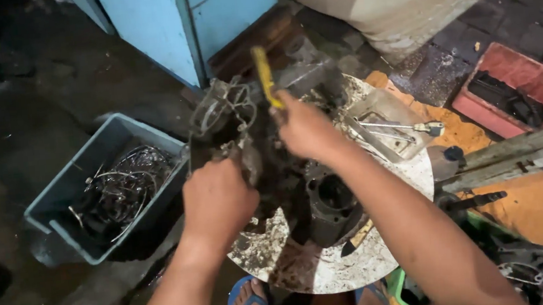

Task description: The person scrubs a dirty engine block with a yellow brush, focusing on the crevices and surfaces. They pour a liquid from a plastic bottle onto the part to aid cleaning and continue scrubbing the engine block thoroughly.

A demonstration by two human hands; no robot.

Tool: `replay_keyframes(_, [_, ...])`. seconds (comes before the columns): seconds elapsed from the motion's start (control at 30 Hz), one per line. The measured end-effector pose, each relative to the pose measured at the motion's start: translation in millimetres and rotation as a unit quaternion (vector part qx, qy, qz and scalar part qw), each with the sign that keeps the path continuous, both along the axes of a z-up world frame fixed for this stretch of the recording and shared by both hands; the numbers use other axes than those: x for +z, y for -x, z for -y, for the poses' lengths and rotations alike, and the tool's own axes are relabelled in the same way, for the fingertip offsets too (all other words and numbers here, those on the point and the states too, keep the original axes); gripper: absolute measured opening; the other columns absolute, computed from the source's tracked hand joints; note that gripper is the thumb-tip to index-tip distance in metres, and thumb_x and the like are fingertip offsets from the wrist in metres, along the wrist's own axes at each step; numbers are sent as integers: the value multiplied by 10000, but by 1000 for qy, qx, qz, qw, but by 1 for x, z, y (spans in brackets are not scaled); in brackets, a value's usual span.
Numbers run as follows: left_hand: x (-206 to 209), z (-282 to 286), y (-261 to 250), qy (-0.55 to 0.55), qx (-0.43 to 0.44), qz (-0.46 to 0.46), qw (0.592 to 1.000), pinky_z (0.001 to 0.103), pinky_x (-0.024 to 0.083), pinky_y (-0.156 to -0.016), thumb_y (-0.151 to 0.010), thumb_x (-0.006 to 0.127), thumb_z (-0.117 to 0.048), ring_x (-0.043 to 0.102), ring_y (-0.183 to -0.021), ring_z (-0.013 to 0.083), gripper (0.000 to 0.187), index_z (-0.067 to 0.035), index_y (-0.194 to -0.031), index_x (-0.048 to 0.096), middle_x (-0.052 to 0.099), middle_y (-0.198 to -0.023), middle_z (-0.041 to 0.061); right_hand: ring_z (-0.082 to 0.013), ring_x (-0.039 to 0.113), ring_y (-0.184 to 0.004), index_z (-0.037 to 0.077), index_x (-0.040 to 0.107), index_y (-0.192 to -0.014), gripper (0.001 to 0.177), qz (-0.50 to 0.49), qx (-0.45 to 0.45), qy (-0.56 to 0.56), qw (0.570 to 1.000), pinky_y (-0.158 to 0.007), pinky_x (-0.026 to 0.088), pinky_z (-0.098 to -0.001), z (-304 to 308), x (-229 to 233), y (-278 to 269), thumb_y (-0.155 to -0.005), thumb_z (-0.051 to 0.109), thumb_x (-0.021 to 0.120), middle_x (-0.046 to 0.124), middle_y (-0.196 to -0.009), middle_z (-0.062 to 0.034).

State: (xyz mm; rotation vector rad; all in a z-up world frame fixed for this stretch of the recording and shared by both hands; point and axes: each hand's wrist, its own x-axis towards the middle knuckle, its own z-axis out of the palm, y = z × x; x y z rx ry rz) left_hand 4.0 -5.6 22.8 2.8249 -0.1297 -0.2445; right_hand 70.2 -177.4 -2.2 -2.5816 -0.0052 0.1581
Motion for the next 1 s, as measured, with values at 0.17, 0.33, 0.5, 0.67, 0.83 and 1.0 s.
replay_keyframes(0.17, [-19, -9, 1, 23, -20, 14, 999, 571, 609, -672, -693, 596, -109, 754, -766, 472, 257, 5, -809, 795, 753, -745, 221, -351, 717, -1070, 360, 656, -1304, 360, -26, -56, 79, 995, -934, 552, -506, -13, 15, 23, -1018, 432, 450, 769, -1033, -99])
replay_keyframes(0.33, [-29, -12, 4, 12, -69, 74, 995, 569, 614, -685, -739, 579, -142, 772, -783, 430, 553, 5, -1258, 700, 761, -780, 207, -488, 694, -1079, 211, 573, -1430, 445, -99, -6, 154, 983, -956, 544, -584, -37, 59, 65, -1021, 311, 431, 727, -1040, -314])
replay_keyframes(0.5, [-43, -12, 6, 27, -78, 93, 992, 567, 596, -725, -772, 572, -133, 761, -790, 448, 457, 3, -1173, 743, 765, -808, 201, -417, 766, -920, 92, 821, -1008, 315, 16, 0, 368, 930, -756, 610, -540, 37, 9, -33, -939, 217, 540, 770, -876, -253])
replay_keyframes(0.67, [-27, -9, 8, 31, -76, 90, 993, 607, 577, -782, -771, 646, -139, 762, -857, 455, 514, 30, -1254, 699, 773, -904, 224, -466, 704, -1082, 61, 784, -1137, 349, -50, 68, 302, 950, -939, 544, -592, -16, 81, -8, -863, 207, 626, 757, -1069, -258])
replay_keyframes(0.83, [-24, -8, 7, 35, -75, 73, 994, 616, 575, -806, -745, 688, -184, 766, -869, 452, 559, 38, -1258, 694, 776, -891, 201, -490, 740, -940, -14, 801, -995, 261, -26, 36, 330, 943, -822, 585, -604, 19, 45, -43, -808, 123, 682, 760, -925, -301])
replay_keyframes(1.0, [-37, -6, 0, 28, -60, 99, 993, 503, 602, -622, -734, 643, -152, 763, -695, 400, 215, -87, -850, 812, 741, -682, 132, -477, 727, -990, 55, 705, -1147, 312, 31, -48, 142, 988, -852, 569, -591, -41, 25, 42, -924, 138, 503, 749, -958, -275])
